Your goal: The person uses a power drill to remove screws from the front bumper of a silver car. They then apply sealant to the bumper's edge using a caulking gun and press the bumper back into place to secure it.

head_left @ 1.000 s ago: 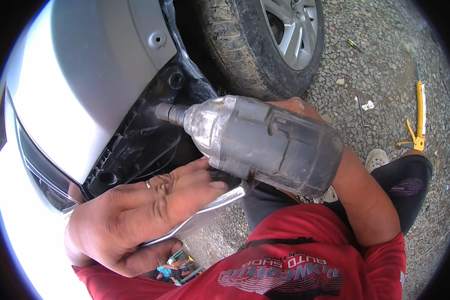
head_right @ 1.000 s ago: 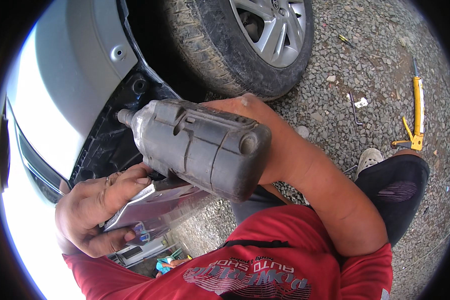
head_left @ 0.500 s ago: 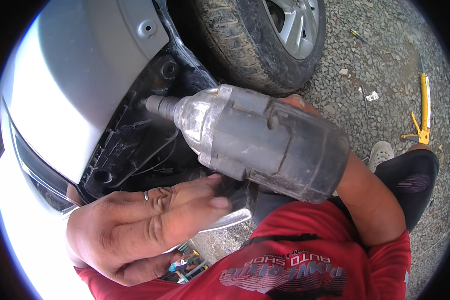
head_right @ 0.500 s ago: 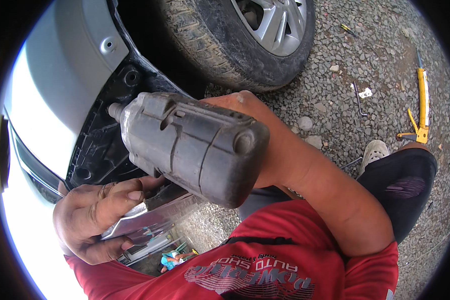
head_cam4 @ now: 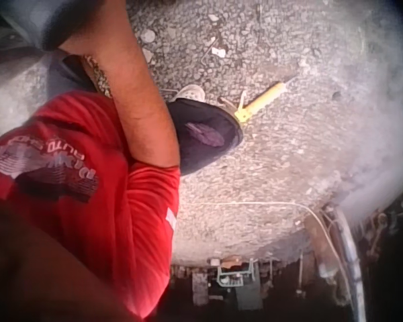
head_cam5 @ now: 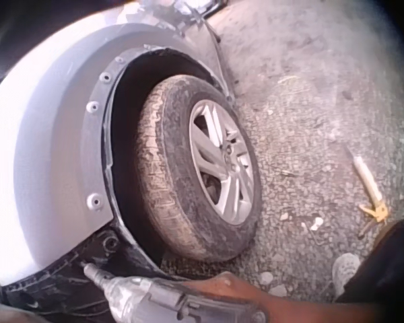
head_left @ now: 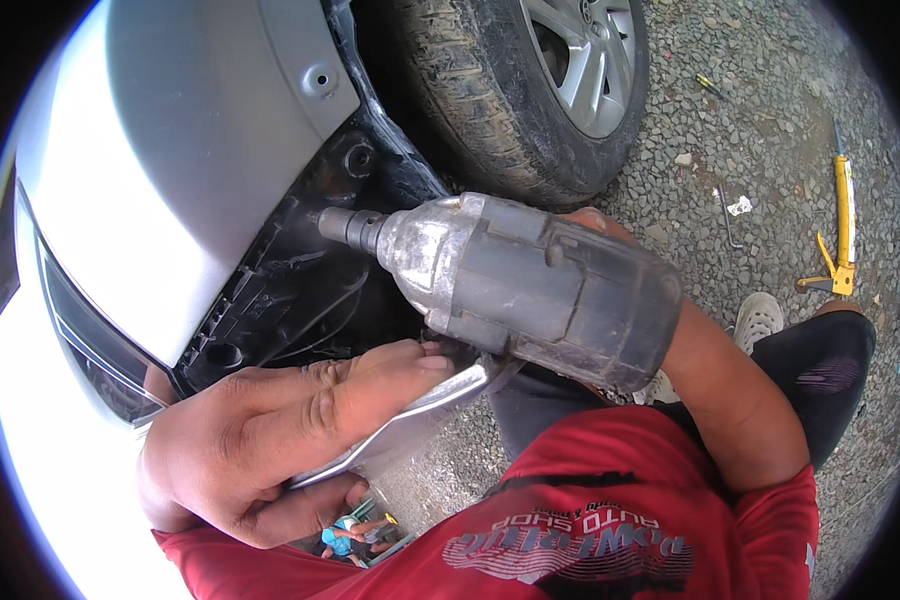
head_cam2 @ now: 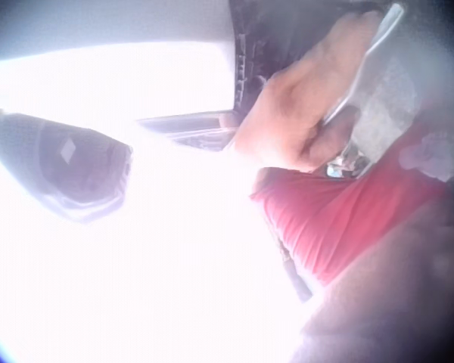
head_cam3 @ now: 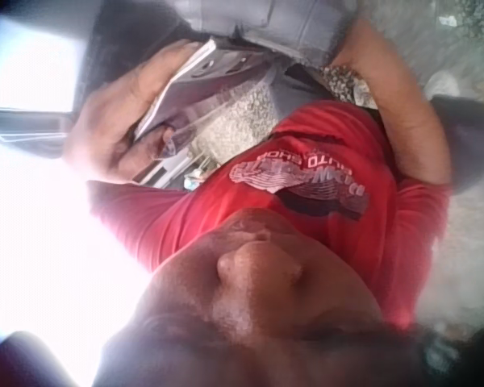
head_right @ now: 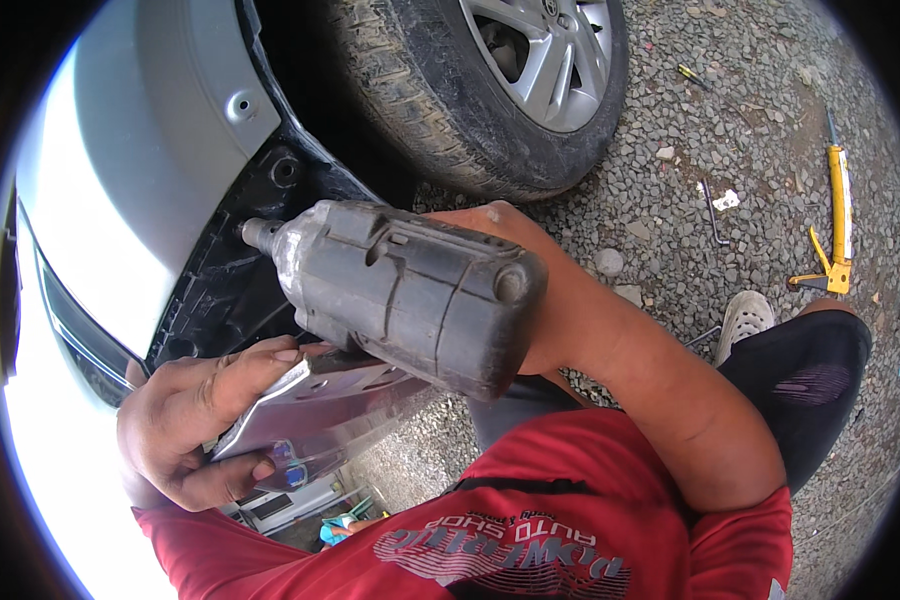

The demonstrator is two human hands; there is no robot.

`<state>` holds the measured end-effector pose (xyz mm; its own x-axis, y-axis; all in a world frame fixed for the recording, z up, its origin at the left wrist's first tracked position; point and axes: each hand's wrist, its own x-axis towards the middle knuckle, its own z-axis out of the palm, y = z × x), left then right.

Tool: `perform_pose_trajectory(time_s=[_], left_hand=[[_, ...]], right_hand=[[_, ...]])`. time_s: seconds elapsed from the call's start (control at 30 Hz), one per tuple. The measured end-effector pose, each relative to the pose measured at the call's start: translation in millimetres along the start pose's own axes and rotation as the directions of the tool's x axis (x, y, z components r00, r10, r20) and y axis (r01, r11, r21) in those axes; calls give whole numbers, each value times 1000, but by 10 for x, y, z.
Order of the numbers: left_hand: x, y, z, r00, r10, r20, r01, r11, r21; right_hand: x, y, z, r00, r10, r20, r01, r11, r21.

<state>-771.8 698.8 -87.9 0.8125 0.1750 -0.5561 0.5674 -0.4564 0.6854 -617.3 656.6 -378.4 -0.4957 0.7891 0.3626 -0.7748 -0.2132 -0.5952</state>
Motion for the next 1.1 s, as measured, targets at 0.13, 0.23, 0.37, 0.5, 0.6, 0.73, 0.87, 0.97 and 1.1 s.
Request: perform_pose_trajectory(time_s=[0.13, 0.23, 0.37, 0.5, 0.6, 0.73, 0.87, 0.97, 1.1], left_hand=[[-10, 53, -53, 999, -48, 2, 48, 999, 0], [-36, 79, -39, 997, -72, -34, 72, 997, 6], [-35, 112, -52, 991, -108, -74, 104, 993, -58], [1, 86, -80, 985, -136, -104, 129, 989, -71], [-46, 101, -65, 976, -158, -149, 160, 987, 6], [-37, 136, -108, 955, -229, -191, 247, 966, 76], [-10, 124, -148, 939, -235, -252, 297, 923, 244], [13, 162, -120, 909, -257, -328, 382, 827, 413], [-21, 201, 217, 894, -106, -435, 428, 486, 762]], right_hand=[[-78, 21, -52, 995, -95, -41, 90, 990, -106], [-131, -70, -67, 998, 18, -53, -27, 986, -167], [-277, -115, -165, 996, -7, -94, 4, 1000, -30], [-502, -323, -294, 979, -171, -111, 59, 758, -650], [-645, -535, -405, 952, -306, -1, 81, 256, -963], [-915, -766, -579, 896, -172, -408, -197, 670, -715], [-1036, -955, -861, 884, -263, -387, -265, 401, -877], [-968, -1016, -983, 792, -76, -606, -590, 160, -791], [-979, -770, -1090, 620, -20, -784, -780, -123, -614]])
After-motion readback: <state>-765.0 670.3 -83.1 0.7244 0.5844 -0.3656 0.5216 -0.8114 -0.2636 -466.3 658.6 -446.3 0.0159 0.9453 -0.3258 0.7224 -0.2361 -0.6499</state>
